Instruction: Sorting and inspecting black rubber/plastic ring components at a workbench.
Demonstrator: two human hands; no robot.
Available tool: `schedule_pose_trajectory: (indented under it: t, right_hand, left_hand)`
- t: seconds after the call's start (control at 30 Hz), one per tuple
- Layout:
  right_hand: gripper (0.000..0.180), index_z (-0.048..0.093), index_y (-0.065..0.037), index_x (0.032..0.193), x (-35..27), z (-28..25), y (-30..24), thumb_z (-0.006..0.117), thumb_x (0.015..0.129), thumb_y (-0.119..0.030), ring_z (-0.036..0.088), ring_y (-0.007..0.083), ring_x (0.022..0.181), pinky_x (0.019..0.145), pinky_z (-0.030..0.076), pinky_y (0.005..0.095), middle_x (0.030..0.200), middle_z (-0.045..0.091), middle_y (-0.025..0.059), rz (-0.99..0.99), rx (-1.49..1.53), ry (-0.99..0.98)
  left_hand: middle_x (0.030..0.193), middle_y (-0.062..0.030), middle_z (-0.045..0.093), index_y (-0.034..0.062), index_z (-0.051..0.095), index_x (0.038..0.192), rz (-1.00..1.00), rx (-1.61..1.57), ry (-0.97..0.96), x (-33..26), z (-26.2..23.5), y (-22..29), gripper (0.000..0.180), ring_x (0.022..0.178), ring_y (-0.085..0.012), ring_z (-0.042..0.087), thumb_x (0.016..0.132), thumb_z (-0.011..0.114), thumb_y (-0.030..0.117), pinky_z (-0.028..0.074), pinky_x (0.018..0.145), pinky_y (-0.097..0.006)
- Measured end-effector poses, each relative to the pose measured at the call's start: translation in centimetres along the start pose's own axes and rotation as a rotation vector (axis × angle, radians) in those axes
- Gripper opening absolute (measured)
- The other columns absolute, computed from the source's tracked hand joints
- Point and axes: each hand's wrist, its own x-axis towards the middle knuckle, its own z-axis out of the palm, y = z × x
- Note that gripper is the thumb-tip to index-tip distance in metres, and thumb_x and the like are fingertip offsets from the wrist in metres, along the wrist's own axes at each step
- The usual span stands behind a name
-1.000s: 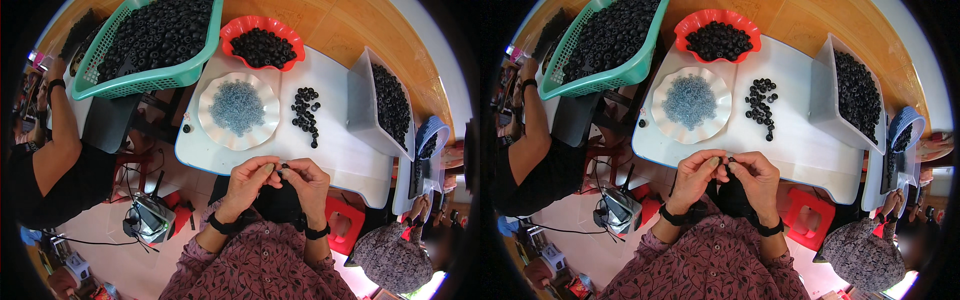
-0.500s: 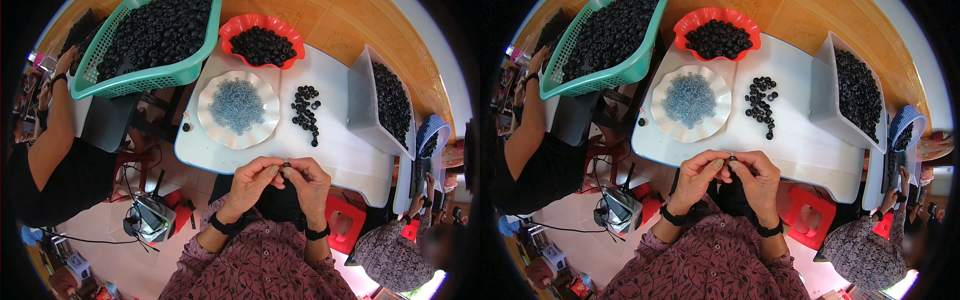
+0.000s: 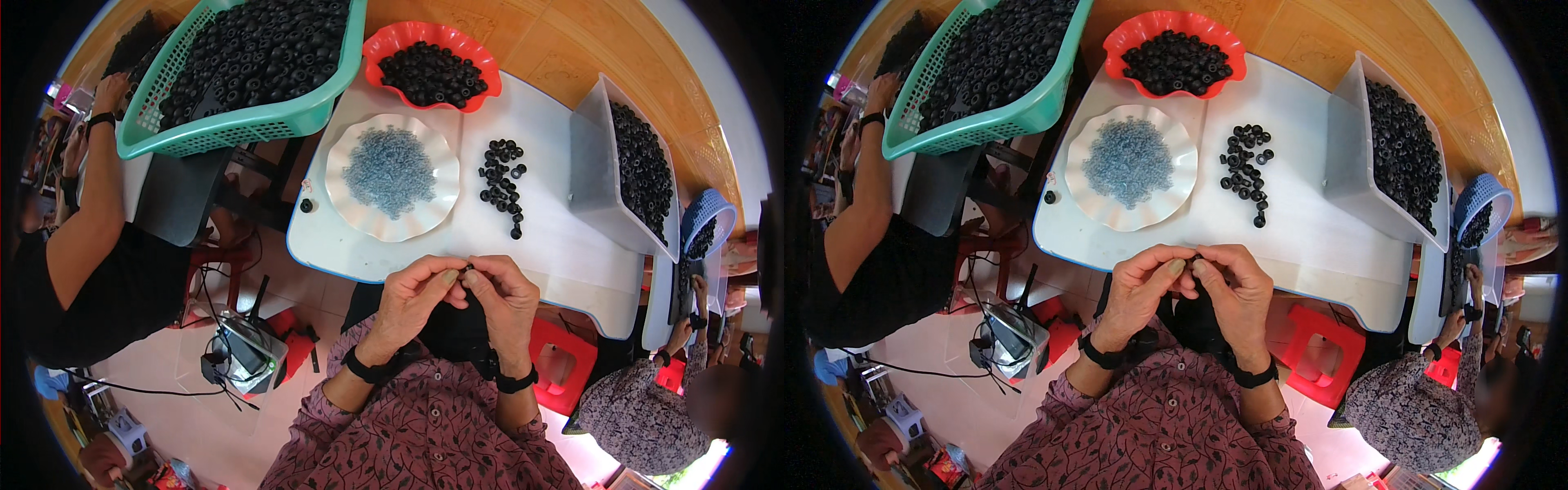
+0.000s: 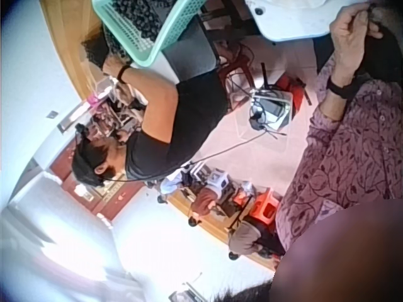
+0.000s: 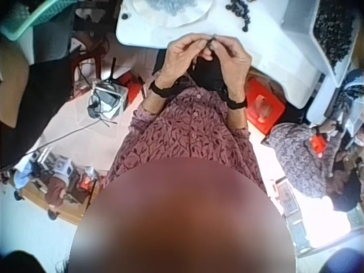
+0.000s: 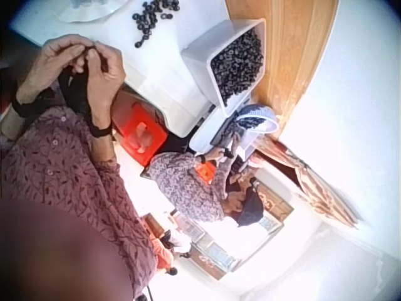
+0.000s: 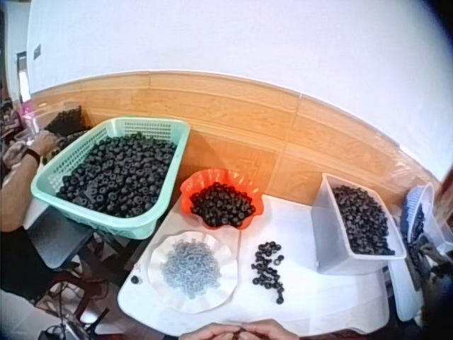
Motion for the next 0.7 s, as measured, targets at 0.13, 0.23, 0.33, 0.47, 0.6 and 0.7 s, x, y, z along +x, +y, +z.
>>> schedule_pose_trajectory:
  t: [0.13, 0.23, 0.33, 0.47, 0.6, 0.7]
  right_hand:
    - [0.023, 0.063, 0.002, 0.111, 0.02, 0.14, -0.32, 0.064, 0.088, 0.001, 0.060, 0.0075, 0.083, 0.074, 0.049, 0.0211, 0.094, 0.064, 0.0035, 0.082, 0.039, 0.008]
    - [0.023, 0.063, 0.002, 0.111, 0.07, 0.16, -0.27, 0.064, 0.088, 0.001, 0.060, 0.0081, 0.082, 0.074, 0.049, 0.0211, 0.093, 0.065, 0.0043, 0.090, 0.062, 0.013]
    - [0.022, 0.063, 0.002, 0.110, 0.12, -0.09, -0.21, 0.064, 0.088, 0.001, 0.060, 0.0086, 0.083, 0.075, 0.049, 0.0213, 0.093, 0.066, 0.0048, 0.106, 0.040, -0.026]
    - [0.019, 0.065, 0.002, 0.107, 0.18, -0.31, -0.45, 0.063, 0.088, 0.003, 0.061, 0.0100, 0.085, 0.077, 0.050, 0.0224, 0.092, 0.066, 0.0052, 0.203, 0.083, -0.026]
    - [0.017, 0.066, 0.002, 0.102, 0.31, -0.66, 0.05, 0.064, 0.085, 0.005, 0.063, 0.0118, 0.086, 0.078, 0.050, 0.0231, 0.095, 0.065, 0.0055, 0.121, 0.128, -0.031]
    - [0.018, 0.067, 0.001, 0.100, 0.34, -0.68, 0.21, 0.066, 0.083, 0.006, 0.062, 0.0123, 0.086, 0.078, 0.049, 0.0229, 0.096, 0.062, 0.0056, 0.016, 0.135, -0.033]
  left_hand:
    - [0.084, -0.0064, 0.063, -0.0013, 0.062, 0.115, -0.021, -0.032, -0.001, -0.07, 0.10, 0.34, 0.022, 0.074, -0.0124, 0.064, 0.098, 0.051, 0.007, 0.056, 0.071, -0.026]
    - [0.084, -0.0065, 0.063, -0.0017, 0.062, 0.115, -0.031, -0.044, 0.000, -0.05, 0.16, 0.33, 0.022, 0.075, -0.0122, 0.063, 0.098, 0.050, 0.008, 0.057, 0.072, -0.026]
    - [0.084, -0.0065, 0.062, -0.0018, 0.062, 0.115, -0.026, -0.035, -0.008, -0.05, 0.03, 0.08, 0.022, 0.075, -0.0121, 0.063, 0.098, 0.050, 0.008, 0.057, 0.072, -0.026]
    - [0.085, -0.0072, 0.063, -0.0019, 0.061, 0.116, -0.018, -0.034, -0.040, -0.02, -0.08, 0.16, 0.023, 0.076, -0.0125, 0.064, 0.098, 0.051, 0.008, 0.057, 0.072, -0.028]
    - [0.088, -0.0086, 0.064, -0.0018, 0.060, 0.116, -0.055, -0.139, -0.050, 0.09, -0.20, -0.27, 0.023, 0.076, -0.0137, 0.064, 0.097, 0.052, 0.009, 0.058, 0.073, -0.029]
    - [0.091, -0.0103, 0.065, -0.0015, 0.060, 0.117, -0.053, -0.293, -0.023, 0.13, -0.03, -0.35, 0.024, 0.077, -0.0151, 0.065, 0.097, 0.053, 0.010, 0.059, 0.075, -0.030]
